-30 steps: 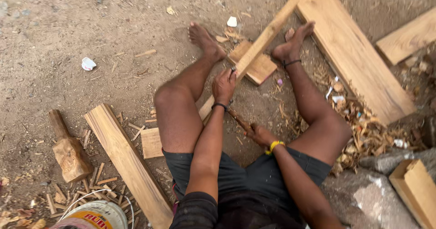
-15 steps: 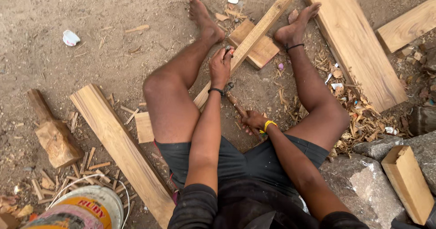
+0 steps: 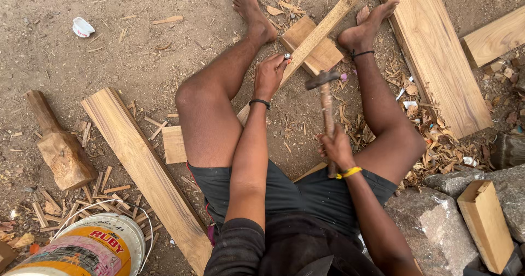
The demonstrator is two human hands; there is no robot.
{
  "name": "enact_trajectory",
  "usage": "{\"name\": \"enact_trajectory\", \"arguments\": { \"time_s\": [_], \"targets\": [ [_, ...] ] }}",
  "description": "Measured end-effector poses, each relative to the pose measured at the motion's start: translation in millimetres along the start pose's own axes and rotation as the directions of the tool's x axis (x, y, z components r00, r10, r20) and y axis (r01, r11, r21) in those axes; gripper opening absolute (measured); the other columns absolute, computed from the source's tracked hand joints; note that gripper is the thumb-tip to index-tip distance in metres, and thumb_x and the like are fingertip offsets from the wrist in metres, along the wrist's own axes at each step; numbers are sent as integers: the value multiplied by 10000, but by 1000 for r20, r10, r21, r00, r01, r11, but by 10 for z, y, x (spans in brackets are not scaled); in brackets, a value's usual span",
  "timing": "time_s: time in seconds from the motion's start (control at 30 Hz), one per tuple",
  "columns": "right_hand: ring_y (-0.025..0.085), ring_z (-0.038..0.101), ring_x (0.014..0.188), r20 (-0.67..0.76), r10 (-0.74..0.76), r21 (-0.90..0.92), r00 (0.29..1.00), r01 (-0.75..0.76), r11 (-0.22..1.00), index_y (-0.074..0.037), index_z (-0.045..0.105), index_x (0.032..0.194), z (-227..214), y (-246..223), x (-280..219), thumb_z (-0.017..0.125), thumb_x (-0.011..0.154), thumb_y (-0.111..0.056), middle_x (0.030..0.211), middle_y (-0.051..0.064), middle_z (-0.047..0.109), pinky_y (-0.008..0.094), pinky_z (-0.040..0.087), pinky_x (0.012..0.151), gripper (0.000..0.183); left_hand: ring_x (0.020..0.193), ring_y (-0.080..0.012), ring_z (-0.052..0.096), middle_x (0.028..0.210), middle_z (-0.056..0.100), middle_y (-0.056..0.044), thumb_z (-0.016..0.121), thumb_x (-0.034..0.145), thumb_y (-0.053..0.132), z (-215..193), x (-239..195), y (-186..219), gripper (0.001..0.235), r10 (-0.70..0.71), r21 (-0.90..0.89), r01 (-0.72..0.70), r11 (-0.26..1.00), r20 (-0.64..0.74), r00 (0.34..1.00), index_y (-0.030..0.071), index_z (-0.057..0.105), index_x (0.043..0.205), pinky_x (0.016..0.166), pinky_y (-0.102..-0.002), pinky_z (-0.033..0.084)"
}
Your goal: The person sits on the ground and uses a hammer to drive a nail into a small wooden block. The person holds the nail with one hand and strikes it repeatedly with the hammer in the other hand.
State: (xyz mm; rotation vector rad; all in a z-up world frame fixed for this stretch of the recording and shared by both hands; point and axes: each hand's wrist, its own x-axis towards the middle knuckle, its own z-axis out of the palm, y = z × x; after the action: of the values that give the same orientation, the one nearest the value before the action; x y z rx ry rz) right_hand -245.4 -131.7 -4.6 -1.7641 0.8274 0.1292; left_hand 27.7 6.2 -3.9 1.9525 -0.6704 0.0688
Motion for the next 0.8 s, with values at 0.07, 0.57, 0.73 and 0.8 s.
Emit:
{"name": "enact_trajectory", "arguments": {
  "time_s": [0.07, 0.57, 0.73, 0.8],
  "targets": [
    [160, 669, 529, -107, -72, -70, 992, 65, 995, 61, 488, 1256, -156, -228, -106, 615, 972, -92, 786, 110, 677, 307, 559, 426, 346, 892, -252, 738, 1049, 769, -104, 703, 951, 142, 4, 18, -5, 169, -17, -3, 17, 1000, 1, 1000, 81, 758, 1100, 786, -388, 576],
    [170, 669, 595, -565, -751, -98, 341, 876, 472, 14, 325, 1464, -1057, -1986, -677, 685, 1184, -218, 858, 115, 647, 287, 551, 553, 511, 922, -252, 707, 1032, 766, -66, 694, 972, 202, 69, 74, -41, 155, -42, 46, 38, 998, 88, 995, 93, 752, 1066, 858, -409, 545],
    [202, 593, 532, -620, -671, 93, 407, 887, 453, 50, 328, 1438, -1073, -2193, -552, 723, 1184, -250, 780, 115, 542, 349, 530, 554, 558, 964, -254, 697, 1048, 764, -67, 684, 959, 185, 81, 67, -13, 184, -25, 35, 22, 999, 81, 996, 98, 750, 1108, 887, -412, 536],
    [197, 632, 568, -573, -716, -6, 398, 872, 489, 17, 268, 1480, -1015, -2102, -402, 702, 1149, -294, 825, 92, 593, 330, 559, 518, 629, 969, -258, 694, 1051, 765, -68, 686, 956, 179, 80, 67, -15, 183, -21, 42, 18, 999, 85, 996, 97, 750, 1106, 889, -418, 534]
  ]
}}
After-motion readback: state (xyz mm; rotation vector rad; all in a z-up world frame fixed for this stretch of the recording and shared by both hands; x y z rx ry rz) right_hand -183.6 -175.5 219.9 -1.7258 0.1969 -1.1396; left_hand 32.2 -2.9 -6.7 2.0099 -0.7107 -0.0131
